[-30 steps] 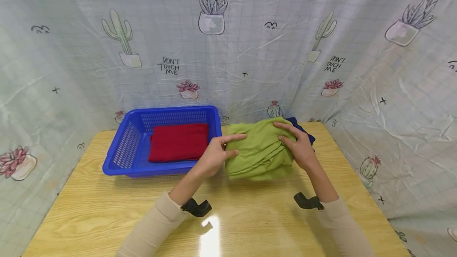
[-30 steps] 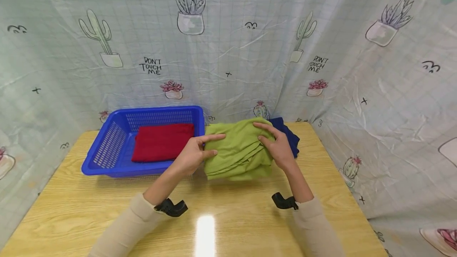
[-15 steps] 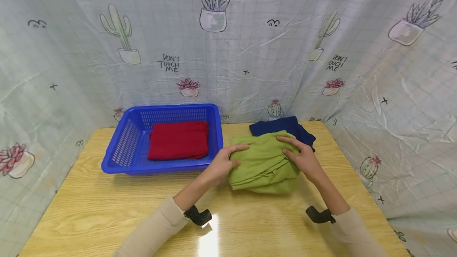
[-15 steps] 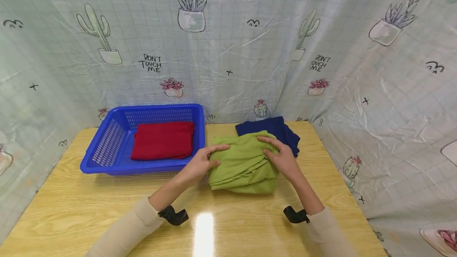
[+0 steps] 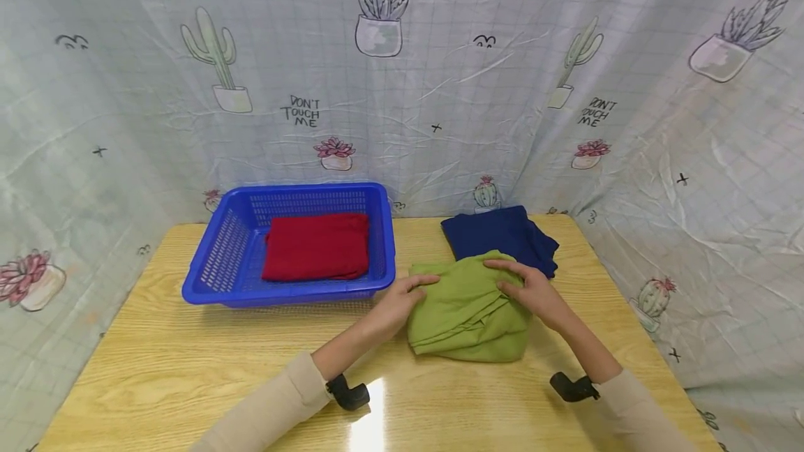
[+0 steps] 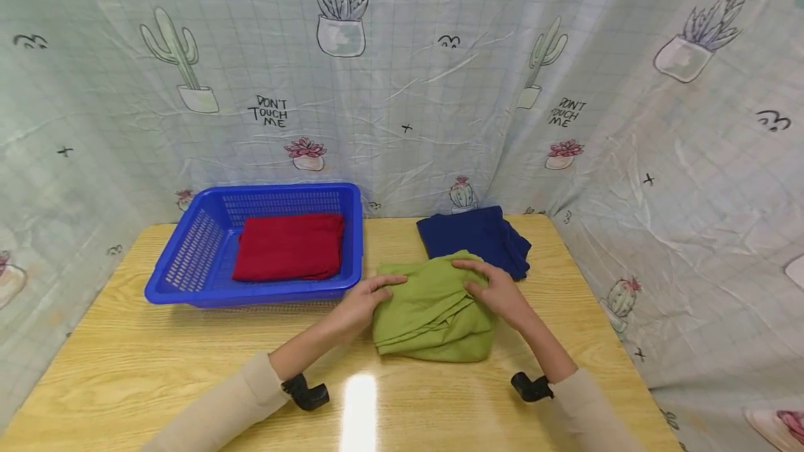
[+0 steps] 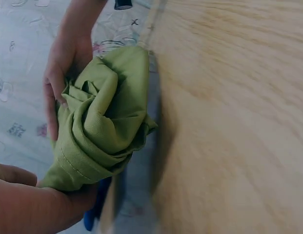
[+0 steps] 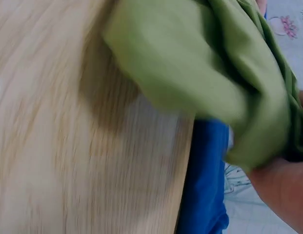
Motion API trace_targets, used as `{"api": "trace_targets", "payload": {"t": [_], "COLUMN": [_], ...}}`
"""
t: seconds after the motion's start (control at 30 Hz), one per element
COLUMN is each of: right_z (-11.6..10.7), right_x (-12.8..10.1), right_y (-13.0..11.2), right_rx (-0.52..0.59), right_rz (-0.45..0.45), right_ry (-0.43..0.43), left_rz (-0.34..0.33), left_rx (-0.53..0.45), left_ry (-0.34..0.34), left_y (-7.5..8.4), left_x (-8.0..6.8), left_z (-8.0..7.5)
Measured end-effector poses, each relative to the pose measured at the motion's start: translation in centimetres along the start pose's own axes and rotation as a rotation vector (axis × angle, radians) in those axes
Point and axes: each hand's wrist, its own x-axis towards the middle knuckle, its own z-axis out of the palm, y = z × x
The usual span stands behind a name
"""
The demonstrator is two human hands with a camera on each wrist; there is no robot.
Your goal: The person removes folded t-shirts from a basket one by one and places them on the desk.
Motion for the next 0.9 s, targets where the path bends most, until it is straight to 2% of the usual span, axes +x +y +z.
{"api": "trace_targets", "payload": {"t": [0.13,0.27,0.4,0.47,0.57,0.73,0.9], "right_z": [-0.4,-0.5,-0.1,0.1,0.5,1.2,1.7], "right_x": [-0.4,-0.5,-0.6,-0.5,-0.1,0.9,1.7], "right_y": [0.9,1.8,2.3,2.4,2.3,2.1,1.7], "right_rx": [-0.071,-0.109,-0.131,-0.156,-0.224,-0.345,-0.38], "right_rz": [-0.018,-0.039,-0.031,-0.035,-0.061,-0.121,-0.138], "right_ry": [-0.164,-0.264,-0.271,-0.264,-0.245,-0.215,-0.196], "left_rz": [-0.044,-0.03,0.031,0.043,0.03,-0.022,-0.048], "left_rx": [0.028,0.104,0.268,0.354,0.424,0.442,0.452], "left_ry": [-0.023,-0.042,-0.064,-0.064,-0.061,-0.028,-0.002], "left_y": [-1.5,-2.5,-2.9,-2.9,-2.9,-2.8,-2.8], "left_x": [-0.3,-0.7,-0.8,-0.8,-0.9,-0.9,-1.0], "left_z": [-0.5,-1.3,-2.3,-2.7,-3.2,-3.5,-3.6]}}
